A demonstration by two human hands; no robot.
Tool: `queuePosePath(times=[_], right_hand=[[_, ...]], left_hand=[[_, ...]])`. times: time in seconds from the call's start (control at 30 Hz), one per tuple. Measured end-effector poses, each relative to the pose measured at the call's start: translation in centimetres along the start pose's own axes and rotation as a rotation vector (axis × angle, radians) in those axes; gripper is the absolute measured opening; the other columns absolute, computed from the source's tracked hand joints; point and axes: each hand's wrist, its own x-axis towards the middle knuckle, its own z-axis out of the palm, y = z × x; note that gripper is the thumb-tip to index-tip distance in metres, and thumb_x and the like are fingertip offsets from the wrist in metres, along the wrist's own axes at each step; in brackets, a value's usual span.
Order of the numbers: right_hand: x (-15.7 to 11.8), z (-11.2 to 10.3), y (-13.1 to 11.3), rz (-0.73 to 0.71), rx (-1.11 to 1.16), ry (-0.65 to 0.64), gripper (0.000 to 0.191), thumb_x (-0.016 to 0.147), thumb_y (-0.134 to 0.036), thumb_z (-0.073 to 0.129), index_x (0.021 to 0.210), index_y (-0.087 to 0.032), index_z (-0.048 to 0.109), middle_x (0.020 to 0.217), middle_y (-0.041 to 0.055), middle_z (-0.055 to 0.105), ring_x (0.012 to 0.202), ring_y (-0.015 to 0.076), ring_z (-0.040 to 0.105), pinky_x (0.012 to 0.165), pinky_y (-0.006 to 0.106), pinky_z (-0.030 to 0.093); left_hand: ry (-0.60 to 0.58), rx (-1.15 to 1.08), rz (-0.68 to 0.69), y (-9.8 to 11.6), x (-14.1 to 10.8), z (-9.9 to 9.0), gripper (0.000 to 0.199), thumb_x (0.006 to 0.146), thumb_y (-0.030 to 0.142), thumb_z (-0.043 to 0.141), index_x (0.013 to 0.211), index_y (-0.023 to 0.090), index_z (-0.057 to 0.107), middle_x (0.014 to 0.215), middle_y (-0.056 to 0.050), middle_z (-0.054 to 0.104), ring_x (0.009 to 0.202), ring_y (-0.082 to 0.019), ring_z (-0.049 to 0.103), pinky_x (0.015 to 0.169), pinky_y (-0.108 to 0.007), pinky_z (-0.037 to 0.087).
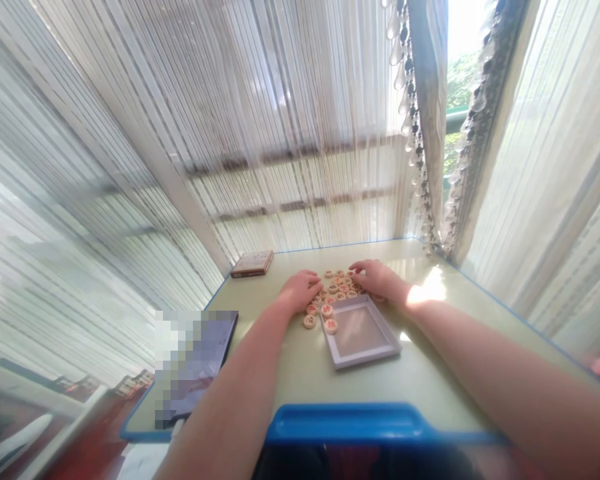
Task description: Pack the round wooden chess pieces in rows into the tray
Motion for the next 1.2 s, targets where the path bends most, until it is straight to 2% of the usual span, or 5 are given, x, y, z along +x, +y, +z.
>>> queuePosePath(times=[0.4, 0.63, 0.9, 1.07, 1.2], right_hand=[[-0.3, -1.6, -0.8, 0.204, 0.076, -0.056, 0.027, 0.068, -0.028, 0.056, 0.090, -0.018, 0.068, 0.088, 0.0053, 0.068, 0.080, 0.0180, 0.061, 0.068, 0.025, 0.046], [-0.7, -1.4, -1.5, 0.011, -0.006, 0.042, 0.028, 0.072, -0.037, 0.055, 0.090, -0.021, 0.069, 0.091, 0.0058, 0.066, 0.080, 0.0191, 0.059, 0.069, 0.028, 0.045], [-1.1, -0.7, -3.0, -0.244, -0.025, -0.073, 0.016, 0.068, -0.024, 0.058, 0.074, -0.025, 0.072, 0.078, 0.0025, 0.066, 0.083, 0.0211, 0.055, 0.076, 0.030, 0.043], [-1.3, -0.4, -3.0, -0.321, 0.033, -0.015, 0.017, 0.071, -0.028, 0.057, 0.077, -0.024, 0.073, 0.083, 0.0027, 0.067, 0.084, 0.0211, 0.054, 0.081, 0.032, 0.041], [-1.9, -0.5, -3.8, -0.439, 0.077, -0.091, 0.021, 0.077, -0.029, 0.053, 0.084, -0.026, 0.072, 0.091, 0.0028, 0.066, 0.087, 0.0196, 0.053, 0.085, 0.033, 0.038]], left_hand=[[0.026, -0.105, -0.094, -0.5, 0.1, 0.0, 0.026, 0.073, 0.037, 0.055, 0.090, 0.023, 0.069, 0.119, 0.000, 0.055, 0.100, -0.018, 0.056, 0.086, -0.024, 0.044], [0.045, -0.056, -0.022, -0.2, 0.0, 0.0, 0.031, 0.075, 0.041, 0.052, 0.092, 0.020, 0.068, 0.113, -0.004, 0.058, 0.103, -0.019, 0.053, 0.094, -0.028, 0.039], [-0.043, -0.122, 0.013, 0.6, -0.6, -0.6, 0.041, 0.066, 0.047, 0.061, 0.097, 0.021, 0.066, 0.121, -0.007, 0.052, 0.110, -0.022, 0.050, 0.098, -0.032, 0.035], [0.038, -0.092, -0.048, 0.0, -0.6, 0.1, 0.035, 0.068, 0.044, 0.060, 0.092, 0.020, 0.067, 0.116, -0.007, 0.056, 0.106, -0.021, 0.052, 0.095, -0.031, 0.038], [0.083, -0.136, -0.082, -0.1, -0.6, 0.0, 0.024, 0.072, 0.038, 0.056, 0.086, 0.021, 0.067, 0.107, -0.004, 0.061, 0.098, -0.018, 0.056, 0.088, -0.028, 0.042]])
